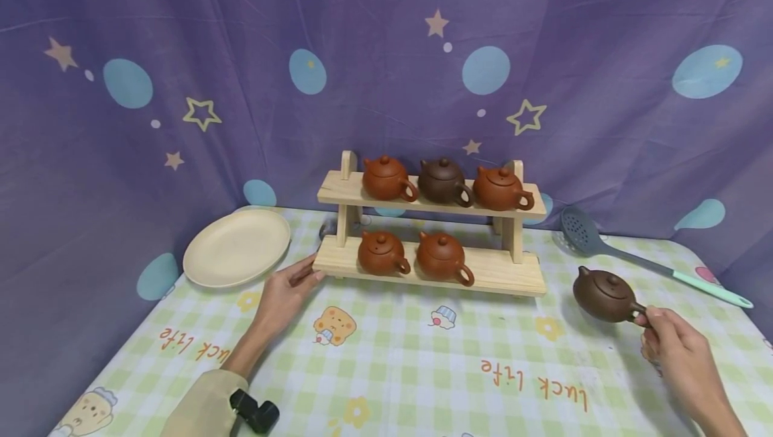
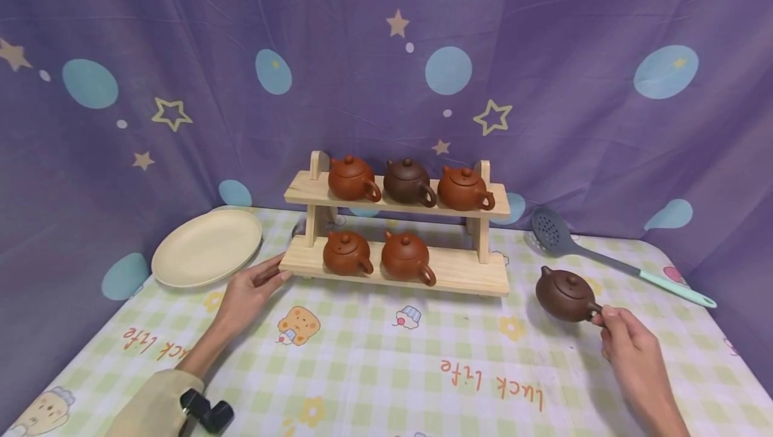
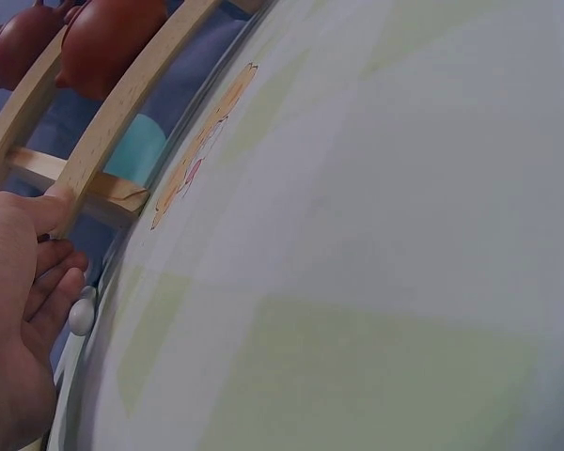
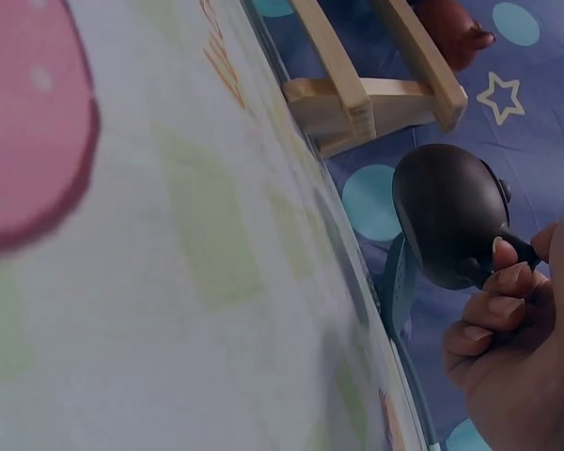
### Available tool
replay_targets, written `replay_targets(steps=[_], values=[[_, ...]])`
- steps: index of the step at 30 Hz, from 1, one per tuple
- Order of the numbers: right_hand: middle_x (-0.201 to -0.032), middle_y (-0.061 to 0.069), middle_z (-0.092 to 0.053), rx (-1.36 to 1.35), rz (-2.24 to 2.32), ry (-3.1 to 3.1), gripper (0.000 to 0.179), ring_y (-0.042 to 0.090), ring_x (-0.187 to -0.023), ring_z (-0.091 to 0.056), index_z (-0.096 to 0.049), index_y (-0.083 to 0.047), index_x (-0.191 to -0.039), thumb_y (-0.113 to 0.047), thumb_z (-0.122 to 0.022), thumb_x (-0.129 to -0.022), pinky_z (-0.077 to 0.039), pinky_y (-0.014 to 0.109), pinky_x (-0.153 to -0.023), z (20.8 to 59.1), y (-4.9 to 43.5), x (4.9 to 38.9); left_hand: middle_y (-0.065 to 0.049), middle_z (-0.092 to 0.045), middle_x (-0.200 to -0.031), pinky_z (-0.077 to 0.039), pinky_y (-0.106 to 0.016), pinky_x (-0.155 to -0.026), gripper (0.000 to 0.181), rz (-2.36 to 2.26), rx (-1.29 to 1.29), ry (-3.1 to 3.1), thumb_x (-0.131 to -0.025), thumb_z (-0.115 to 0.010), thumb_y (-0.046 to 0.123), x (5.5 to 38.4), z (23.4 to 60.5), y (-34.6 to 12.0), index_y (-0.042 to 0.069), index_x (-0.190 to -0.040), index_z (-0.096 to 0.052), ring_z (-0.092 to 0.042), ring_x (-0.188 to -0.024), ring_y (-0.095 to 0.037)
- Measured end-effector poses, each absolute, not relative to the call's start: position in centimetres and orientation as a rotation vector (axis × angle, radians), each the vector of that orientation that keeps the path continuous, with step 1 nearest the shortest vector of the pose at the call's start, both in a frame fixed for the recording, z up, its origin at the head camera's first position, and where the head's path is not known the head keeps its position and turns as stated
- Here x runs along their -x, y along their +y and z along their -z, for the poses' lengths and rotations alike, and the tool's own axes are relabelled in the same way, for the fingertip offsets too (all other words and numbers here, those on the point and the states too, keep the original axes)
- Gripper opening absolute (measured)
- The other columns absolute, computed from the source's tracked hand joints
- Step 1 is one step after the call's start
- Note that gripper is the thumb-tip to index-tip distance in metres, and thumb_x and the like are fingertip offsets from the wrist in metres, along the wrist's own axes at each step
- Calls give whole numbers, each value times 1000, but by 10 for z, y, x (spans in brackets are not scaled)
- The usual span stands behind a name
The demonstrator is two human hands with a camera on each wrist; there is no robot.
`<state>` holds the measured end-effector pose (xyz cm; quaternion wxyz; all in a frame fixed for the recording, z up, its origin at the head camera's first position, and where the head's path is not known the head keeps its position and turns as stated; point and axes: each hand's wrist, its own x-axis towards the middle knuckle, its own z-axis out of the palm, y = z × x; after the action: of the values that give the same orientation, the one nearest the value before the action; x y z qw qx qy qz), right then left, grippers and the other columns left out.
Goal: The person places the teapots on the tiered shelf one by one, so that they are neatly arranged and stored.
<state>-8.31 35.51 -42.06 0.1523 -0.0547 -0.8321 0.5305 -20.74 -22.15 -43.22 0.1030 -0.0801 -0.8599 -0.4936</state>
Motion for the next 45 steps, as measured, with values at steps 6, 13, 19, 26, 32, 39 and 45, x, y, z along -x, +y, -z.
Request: replay_targets(steps=[6, 13, 19, 26, 32, 39, 45], values=[[-63, -1, -40, 109, -1551, -2348, 37, 18, -51, -36, -61, -7, -94, -27, -38, -115, -24, 41, -44, 421, 350, 87, -16, -66, -134, -57, -34, -97, 53, 1457, 237, -2536, -101, -72, 28, 207, 432, -222, 3, -146, -58, -67, -118, -30], [-65, -2, -42, 132, -1486, -2376, 36, 15, -54, -37, -63, -14, -90, -22, -38, -115, -25, 38, -46, 416, 341, 89, -17, -66, -134, -57, -32, -97, 53, 1477, 233, -2530, -101, -72, 27, 208, 432, -221, 2, -145, -58, -67, -119, -30], [-66, 1, -41, 92, -1468, -2397, 38, 16, -57, -38, -60, -3, -94, -23, -36, -115, -26, 37, -48, 411, 334, 94, -17, -67, -133, -57, -32, -97, 52, 1477, 244, -2519, -101, -72, 27, 209, 431, -221, 2, -144, -59, -67, -118, -30], [-67, 1, -41, 60, -1498, -2396, 40, 17, -58, -38, -58, 1, -97, -26, -36, -115, -27, 36, -49, 410, 325, 97, -17, -67, -133, -56, -30, -97, 52, 1486, 232, -2521, -100, -73, 25, 210, 431, -221, 2, -144, -59, -67, -119, -30], [-65, 2, -38, 21, -1611, -2329, 37, 17, -57, -36, -60, -2, -94, -22, -37, -115, -24, 38, -50, 410, 317, 102, -17, -67, -133, -57, -31, -97, 51, 1486, 222, -2523, -100, -73, 24, 209, 431, -220, 2, -144, -59, -68, -118, -30], [-65, 1, -39, 43, -1595, -2351, 39, 16, -58, -38, -58, 1, -95, -24, -36, -115, -27, 37, -49, 407, 307, 105, -17, -67, -133, -56, -31, -97, 52, 1472, 227, -2528, -100, -73, 25, 208, 432, -221, 2, -144, -59, -68, -118, -30], [-64, 1, -39, 15, -1619, -2329, 40, 16, -57, -38, -56, 7, -97, -23, -37, -115, -27, 38, -49, 407, 299, 109, -17, -66, -135, -56, -32, -98, 52, 1482, 229, -2530, -101, -73, 26, 208, 432, -221, 2, -145, -58, -67, -118, -30]])
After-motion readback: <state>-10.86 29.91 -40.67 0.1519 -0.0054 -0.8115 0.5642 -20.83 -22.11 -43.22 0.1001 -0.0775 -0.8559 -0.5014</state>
